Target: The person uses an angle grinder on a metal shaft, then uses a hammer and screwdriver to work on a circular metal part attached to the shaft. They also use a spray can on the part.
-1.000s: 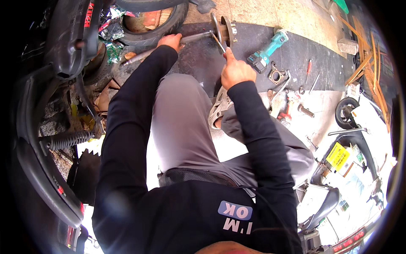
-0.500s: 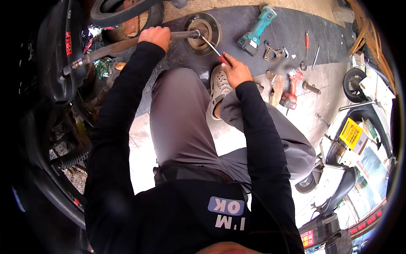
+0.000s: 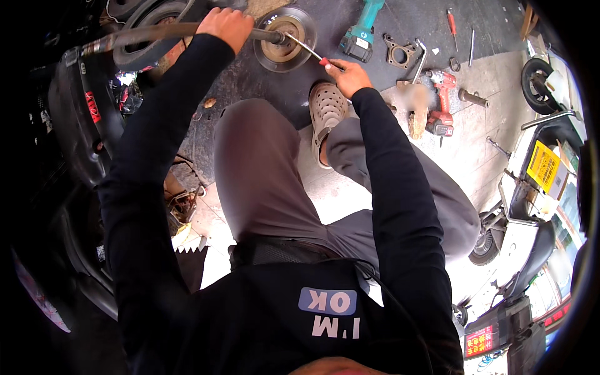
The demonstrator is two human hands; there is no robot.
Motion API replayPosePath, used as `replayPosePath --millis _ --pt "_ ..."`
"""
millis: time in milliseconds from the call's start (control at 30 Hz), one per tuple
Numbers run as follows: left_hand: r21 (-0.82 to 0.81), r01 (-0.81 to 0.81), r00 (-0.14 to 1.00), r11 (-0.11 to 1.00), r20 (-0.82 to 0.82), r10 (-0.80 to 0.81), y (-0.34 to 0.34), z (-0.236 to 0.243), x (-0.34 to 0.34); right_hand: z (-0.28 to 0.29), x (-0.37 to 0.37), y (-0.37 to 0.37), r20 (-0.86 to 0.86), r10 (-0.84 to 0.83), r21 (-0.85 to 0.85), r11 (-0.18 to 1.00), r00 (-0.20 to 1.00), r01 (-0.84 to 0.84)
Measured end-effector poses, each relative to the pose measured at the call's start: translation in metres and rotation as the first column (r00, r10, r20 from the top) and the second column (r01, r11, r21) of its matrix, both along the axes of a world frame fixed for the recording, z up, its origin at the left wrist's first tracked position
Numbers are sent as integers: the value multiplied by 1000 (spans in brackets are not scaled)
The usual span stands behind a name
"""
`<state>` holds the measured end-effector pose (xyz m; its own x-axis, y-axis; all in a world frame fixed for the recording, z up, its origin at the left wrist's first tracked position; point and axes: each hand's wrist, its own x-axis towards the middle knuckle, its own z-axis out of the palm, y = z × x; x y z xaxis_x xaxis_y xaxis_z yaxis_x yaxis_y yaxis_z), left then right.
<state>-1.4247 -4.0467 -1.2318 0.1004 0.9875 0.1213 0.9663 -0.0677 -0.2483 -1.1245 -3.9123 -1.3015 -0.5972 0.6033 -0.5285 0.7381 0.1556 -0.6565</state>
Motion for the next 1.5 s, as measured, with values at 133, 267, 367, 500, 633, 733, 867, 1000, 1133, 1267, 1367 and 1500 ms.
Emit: replayPosePath --millis 133,267,367,500,633,733,867,1000,1133,1267,1367,1500 --pt "398 -240 781 885 620 -67 -52 7 46 -6 -5 9 12 -8 2 1000 1000 8" --pt "-4 -798 -111 603 984 -140 -106 -59 67 -1 -11 5 25 24 39 999 999 -25" --pt "-109 -835 -438 539 725 -532 -49 -23 42 -9 0 12 -25 57 8 998 998 -56" --pt "-96 -814 -548 573 456 -701 -18 -48 3 -12 16 20 -28 124 32 992 992 -123" --pt "-157 -899 -414 409 611 -675 6 -24 7 -2 16 20 -5 130 -10 991 991 -131" --pt "-187 -865 -479 466 590 -651 17 -22 1 2 17 13 17 95 1 995 995 -95" --pt "-178 -865 -468 469 623 -626 16 -23 3 30 5 0 208 95 185 973 974 -135" --pt "-170 -870 -455 462 637 -622 9 -36 -13 37 -2 -2 296 137 262 940 945 -218" --pt "-160 -867 -462 471 609 -644 9 -34 -13 44 -7 0 324 169 324 904 931 -278" --pt "-149 -844 -499 516 571 -652 5 -50 -27 34 -9 7 278 186 302 915 942 -270" --pt "-75 -852 -448 518 617 -648 28 -35 -27 15 -10 8 225 140 248 949 964 -196" --pt "-101 -777 -534 621 628 -566 22 -31 -33 37 -13 -1 294 145 226 950 945 -216"
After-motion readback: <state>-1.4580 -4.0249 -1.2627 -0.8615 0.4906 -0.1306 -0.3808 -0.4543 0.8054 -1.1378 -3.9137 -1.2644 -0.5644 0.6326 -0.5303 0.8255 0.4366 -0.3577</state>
